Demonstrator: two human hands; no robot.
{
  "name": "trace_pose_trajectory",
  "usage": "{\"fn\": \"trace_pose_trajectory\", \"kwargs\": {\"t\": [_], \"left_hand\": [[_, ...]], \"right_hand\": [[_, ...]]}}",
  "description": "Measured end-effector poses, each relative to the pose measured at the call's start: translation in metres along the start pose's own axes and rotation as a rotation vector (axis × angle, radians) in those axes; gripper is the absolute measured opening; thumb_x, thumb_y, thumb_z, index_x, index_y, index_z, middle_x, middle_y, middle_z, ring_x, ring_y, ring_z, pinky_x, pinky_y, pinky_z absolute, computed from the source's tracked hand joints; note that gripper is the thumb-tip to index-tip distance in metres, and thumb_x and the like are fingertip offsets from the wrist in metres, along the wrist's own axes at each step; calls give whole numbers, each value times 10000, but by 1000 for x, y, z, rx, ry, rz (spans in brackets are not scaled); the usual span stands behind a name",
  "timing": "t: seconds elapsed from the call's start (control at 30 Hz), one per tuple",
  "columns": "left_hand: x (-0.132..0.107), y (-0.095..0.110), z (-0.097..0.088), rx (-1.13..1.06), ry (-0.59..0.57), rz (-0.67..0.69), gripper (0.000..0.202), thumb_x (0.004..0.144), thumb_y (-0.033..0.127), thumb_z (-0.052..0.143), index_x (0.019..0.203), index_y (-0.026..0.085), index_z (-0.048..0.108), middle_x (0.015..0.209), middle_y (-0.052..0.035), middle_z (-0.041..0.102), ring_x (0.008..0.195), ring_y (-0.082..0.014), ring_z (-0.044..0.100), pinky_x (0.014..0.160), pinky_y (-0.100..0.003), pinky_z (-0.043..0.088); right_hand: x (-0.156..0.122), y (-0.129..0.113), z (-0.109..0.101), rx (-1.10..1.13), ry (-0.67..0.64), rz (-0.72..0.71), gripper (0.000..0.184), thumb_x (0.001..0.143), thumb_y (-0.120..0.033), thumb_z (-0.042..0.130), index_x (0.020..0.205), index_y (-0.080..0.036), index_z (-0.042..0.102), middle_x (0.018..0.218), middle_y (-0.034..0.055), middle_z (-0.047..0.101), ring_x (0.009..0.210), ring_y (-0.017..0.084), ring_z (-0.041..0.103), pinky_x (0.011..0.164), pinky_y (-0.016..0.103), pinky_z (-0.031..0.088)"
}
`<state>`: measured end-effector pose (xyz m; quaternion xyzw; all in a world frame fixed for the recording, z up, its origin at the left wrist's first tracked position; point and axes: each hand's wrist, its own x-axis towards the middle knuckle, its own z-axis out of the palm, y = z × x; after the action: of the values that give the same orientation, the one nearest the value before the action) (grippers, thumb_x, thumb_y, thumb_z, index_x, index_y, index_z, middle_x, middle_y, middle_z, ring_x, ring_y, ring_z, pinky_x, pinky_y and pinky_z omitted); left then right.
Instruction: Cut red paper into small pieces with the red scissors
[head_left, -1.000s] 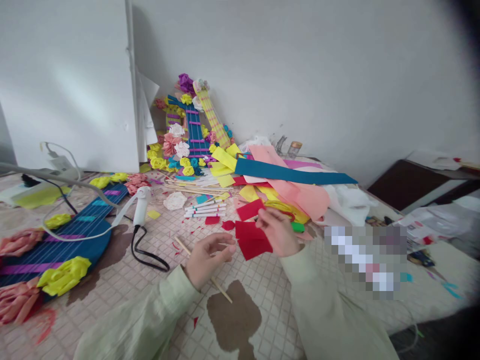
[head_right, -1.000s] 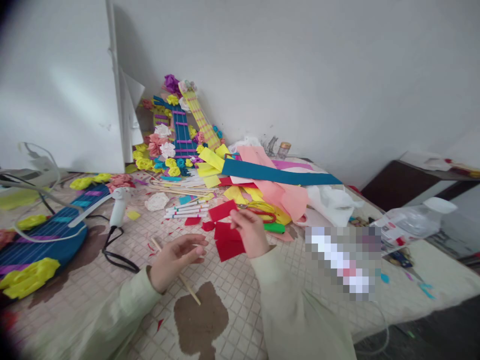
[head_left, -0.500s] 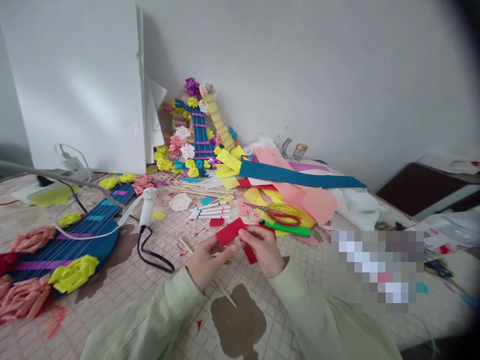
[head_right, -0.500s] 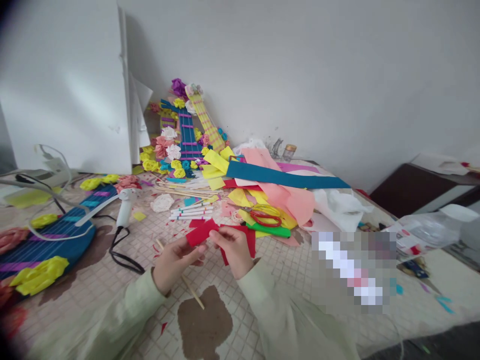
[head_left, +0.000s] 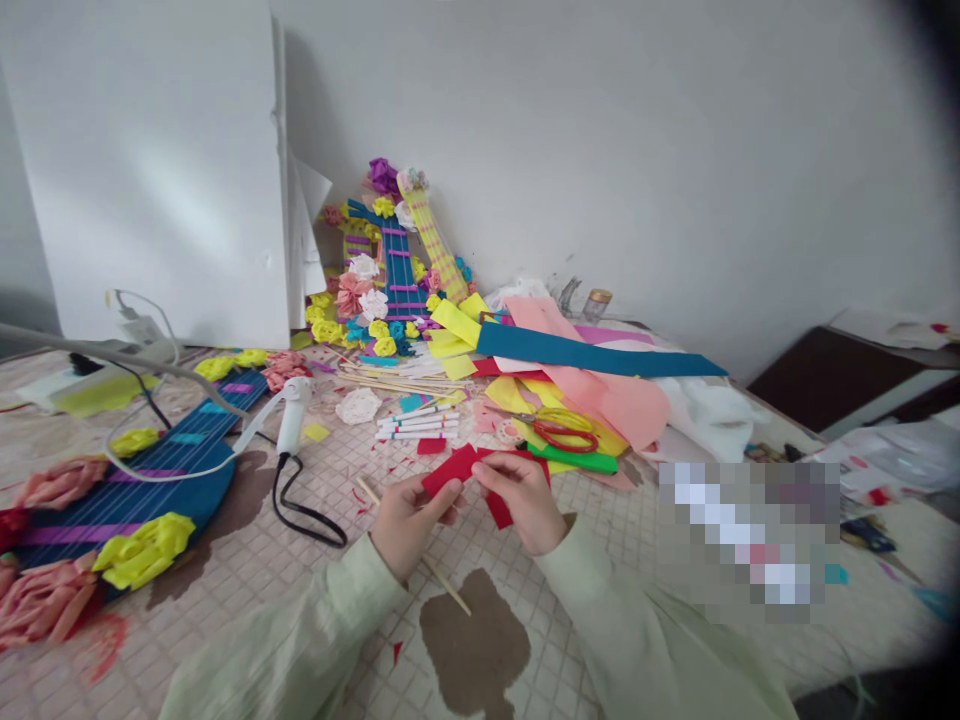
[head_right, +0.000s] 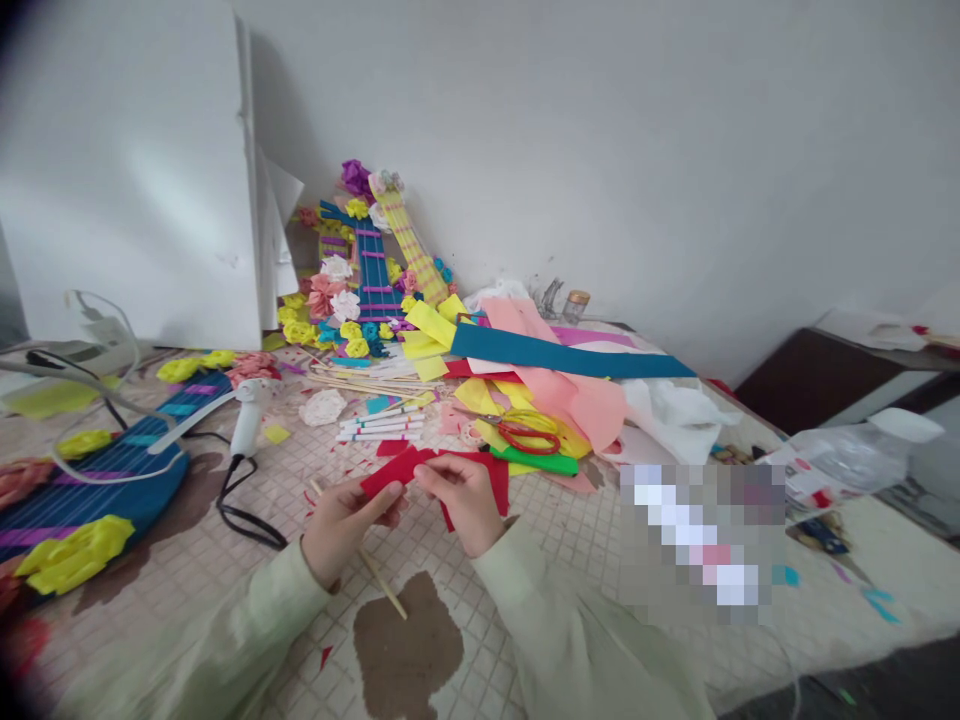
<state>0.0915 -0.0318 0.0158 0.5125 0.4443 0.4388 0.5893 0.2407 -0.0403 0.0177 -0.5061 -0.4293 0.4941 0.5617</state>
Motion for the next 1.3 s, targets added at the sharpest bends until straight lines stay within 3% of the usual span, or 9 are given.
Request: {"fn": "trace_pose_trajectory", "kwargs": {"t": [0.13, 0.27, 0.4, 0.5, 0.73, 0.83, 0.9, 1.07, 1.3], "left_hand": [[2, -3, -3, 55, -4, 0, 334, 642, 453, 655, 606, 122, 621, 540, -25, 615, 477, -103, 535, 496, -225, 445], [5, -10, -8, 387, -107, -20, 285, 681, 417, 600, 613, 143, 638, 466, -6, 578, 420, -126, 514, 428, -238, 400], [6, -17, -12, 674, -52, 206, 234, 649, 246, 613, 857, 168, 685, 873, -80, 717, 778, -220, 654, 644, -302, 505], [8, -22, -13, 754, -33, 325, 279, 683, 210, 566, 943, 180, 663, 982, -95, 700, 870, -230, 652, 742, -343, 518], [9, -25, -13, 768, -23, 443, 288, 745, 161, 472, 997, 159, 611, 1048, -121, 640, 888, -226, 645, 696, -344, 536], [4, -20, -9, 739, -24, 500, 254, 765, 164, 461, 968, 160, 612, 1049, -120, 632, 941, -228, 630, 742, -344, 530], [1, -17, -6, 730, -56, 507, 235, 782, 172, 456, 949, 157, 619, 1019, -114, 640, 920, -218, 634, 764, -338, 520], [-8, -17, 2, 749, -143, 392, 219, 773, 137, 451, 868, 175, 645, 963, -67, 659, 610, -134, 612, 635, -278, 503], [-15, -30, 4, 793, -297, 442, 224, 747, 121, 466, 829, 210, 655, 850, -39, 676, 747, -153, 644, 655, -217, 478]], "right_hand": [[4, 0, -3, 51, 34, -11, 219, 607, -376, 741, 651, -171, 676, 514, -25, 557, 523, 108, 480, 562, 260, 374], [13, -2, -13, 97, 100, -76, 228, 621, -380, 734, 651, -167, 658, 491, -31, 529, 515, 107, 461, 568, 266, 365], [19, -5, -24, 19, 213, -156, 248, 630, -396, 720, 676, -166, 641, 494, -33, 517, 517, 109, 455, 566, 269, 366], [21, -12, -32, -81, 249, -188, 264, 646, -422, 696, 687, -168, 633, 516, -28, 520, 532, 113, 459, 568, 270, 378], [39, -52, -58, -261, 39, -146, 281, 660, -425, 676, 713, -150, 649, 537, -18, 535, 517, 106, 482, 527, 250, 392], [67, -68, -66, -658, 18, -244, 296, 768, -414, 559, 870, -153, 653, 684, 21, 635, 584, 124, 559, 561, 256, 445], [94, -72, -68, -798, 31, -293, 227, 792, -332, 538, 865, -150, 653, 807, 53, 678, 706, 150, 612, 644, 268, 476], [167, -62, -61, -1096, 9, -282, 171, 841, -168, 487, 896, -153, 648, 975, 88, 678, 904, 173, 618, 844, 315, 465], [231, -41, -39, -1585, -120, -138, 284, 881, -316, 507, 1117, -166, 557, 1165, 85, 561, 1027, 201, 556, 881, 428, 464]]}}
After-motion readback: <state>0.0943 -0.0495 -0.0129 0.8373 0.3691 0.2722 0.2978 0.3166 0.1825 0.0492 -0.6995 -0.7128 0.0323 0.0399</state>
